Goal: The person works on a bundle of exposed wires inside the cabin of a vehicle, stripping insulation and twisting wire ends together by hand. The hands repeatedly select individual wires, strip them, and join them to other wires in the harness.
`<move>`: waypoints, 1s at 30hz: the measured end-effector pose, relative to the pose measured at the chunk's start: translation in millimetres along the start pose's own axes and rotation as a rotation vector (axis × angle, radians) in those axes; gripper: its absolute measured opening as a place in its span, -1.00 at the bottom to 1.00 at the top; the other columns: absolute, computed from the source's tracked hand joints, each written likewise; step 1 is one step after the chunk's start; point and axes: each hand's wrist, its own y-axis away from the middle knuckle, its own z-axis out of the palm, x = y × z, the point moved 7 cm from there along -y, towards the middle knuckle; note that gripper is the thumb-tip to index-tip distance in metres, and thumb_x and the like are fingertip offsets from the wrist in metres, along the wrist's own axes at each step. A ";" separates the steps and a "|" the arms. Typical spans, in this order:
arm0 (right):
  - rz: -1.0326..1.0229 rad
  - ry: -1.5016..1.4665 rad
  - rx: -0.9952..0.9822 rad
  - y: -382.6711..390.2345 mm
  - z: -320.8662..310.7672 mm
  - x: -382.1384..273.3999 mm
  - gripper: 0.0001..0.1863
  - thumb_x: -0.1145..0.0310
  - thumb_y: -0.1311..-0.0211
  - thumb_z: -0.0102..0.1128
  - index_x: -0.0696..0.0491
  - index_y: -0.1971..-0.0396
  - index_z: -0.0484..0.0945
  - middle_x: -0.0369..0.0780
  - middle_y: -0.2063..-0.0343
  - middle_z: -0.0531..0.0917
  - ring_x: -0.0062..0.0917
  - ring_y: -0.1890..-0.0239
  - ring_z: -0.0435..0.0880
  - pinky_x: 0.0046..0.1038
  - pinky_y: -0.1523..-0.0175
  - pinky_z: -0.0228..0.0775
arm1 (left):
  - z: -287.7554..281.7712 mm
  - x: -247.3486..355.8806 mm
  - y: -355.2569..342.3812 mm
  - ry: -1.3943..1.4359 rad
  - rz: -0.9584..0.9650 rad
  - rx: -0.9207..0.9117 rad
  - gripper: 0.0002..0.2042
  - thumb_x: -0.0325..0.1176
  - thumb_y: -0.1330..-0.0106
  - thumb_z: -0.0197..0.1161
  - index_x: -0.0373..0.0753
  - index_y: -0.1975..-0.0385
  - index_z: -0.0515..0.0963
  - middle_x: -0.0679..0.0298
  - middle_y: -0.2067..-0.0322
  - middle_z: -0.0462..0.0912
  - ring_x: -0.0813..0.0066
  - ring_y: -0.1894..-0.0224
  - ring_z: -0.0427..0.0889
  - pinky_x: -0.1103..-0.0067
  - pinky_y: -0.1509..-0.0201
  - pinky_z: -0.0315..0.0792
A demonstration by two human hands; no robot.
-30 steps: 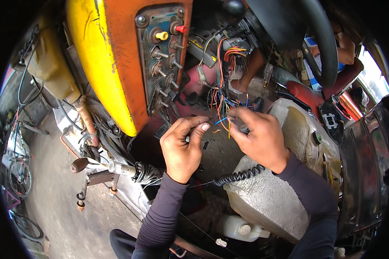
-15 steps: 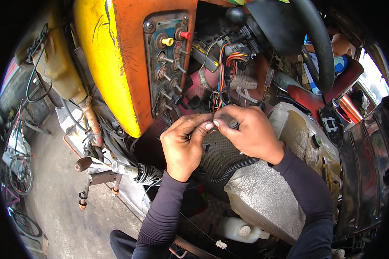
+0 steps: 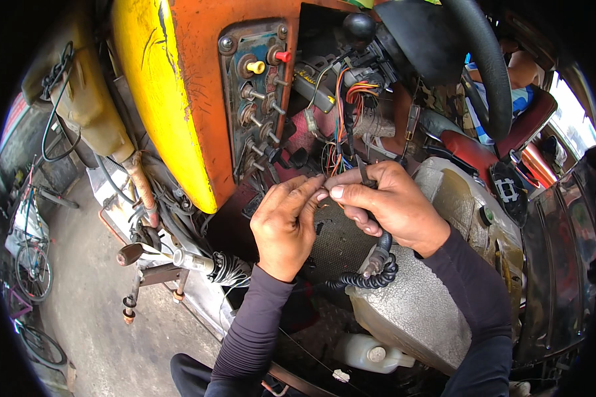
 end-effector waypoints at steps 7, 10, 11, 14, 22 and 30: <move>-0.031 0.196 -0.103 22.1 1.4 -20.8 -0.49 0.04 -0.72 -0.02 0.16 -0.31 0.48 -0.34 0.46 0.55 -0.78 0.57 0.38 -0.66 0.47 0.24 | -0.6 -5.2 0.9 0.020 -0.047 0.038 -0.86 -0.58 -0.38 0.40 -0.32 0.11 0.75 0.09 0.20 0.81 0.13 0.19 0.82 0.38 0.07 0.67; -0.088 0.308 0.038 42.9 -24.6 -37.1 -0.56 0.10 -0.72 -0.08 0.10 -0.30 0.48 -0.32 0.42 0.56 -0.79 0.58 0.36 -0.66 0.48 0.22 | -3.1 -15.3 2.6 0.063 -0.160 0.033 -0.90 -0.55 -0.41 0.39 -0.31 0.14 0.75 0.09 0.20 0.82 0.13 0.18 0.83 0.42 0.06 0.66; -0.059 0.416 0.024 47.7 -30.4 -36.1 -0.58 0.13 -0.70 -0.05 0.11 -0.26 0.51 -0.29 0.40 0.58 -0.72 0.55 0.42 -0.61 0.43 0.28 | -3.0 -17.6 3.3 0.073 -0.186 0.028 -0.90 -0.54 -0.41 0.39 -0.31 0.14 0.74 0.09 0.21 0.82 0.13 0.19 0.83 0.42 0.06 0.66; -0.109 0.788 -0.032 57.8 -40.3 -29.6 -0.64 0.19 -0.64 0.06 0.14 -0.15 0.60 -0.20 0.34 0.62 -0.48 0.42 0.59 -0.43 0.27 0.45 | -1.6 -19.3 5.1 0.088 -0.208 0.020 -0.91 -0.54 -0.42 0.39 -0.31 0.15 0.74 0.09 0.22 0.82 0.14 0.20 0.83 0.42 0.07 0.65; -0.218 1.159 0.025 48.0 -40.6 -3.7 -0.74 0.25 -0.54 0.15 0.12 0.09 0.67 -0.04 0.29 0.71 0.02 0.15 0.73 0.03 0.01 0.52 | 2.6 -21.1 5.7 0.091 -0.225 0.007 -0.92 -0.52 -0.43 0.40 -0.34 0.15 0.74 0.07 0.25 0.81 0.20 0.24 0.82 0.44 0.09 0.64; -0.072 1.221 0.018 45.0 -30.3 -7.2 -0.55 0.19 -0.46 0.25 -0.04 -0.27 0.49 0.03 0.23 0.78 0.08 0.10 0.76 0.06 -0.02 0.51 | 2.8 -12.5 5.9 0.071 -0.174 0.006 -0.92 -0.54 -0.42 0.40 -0.33 0.16 0.74 0.09 0.24 0.81 0.20 0.24 0.83 0.44 0.10 0.65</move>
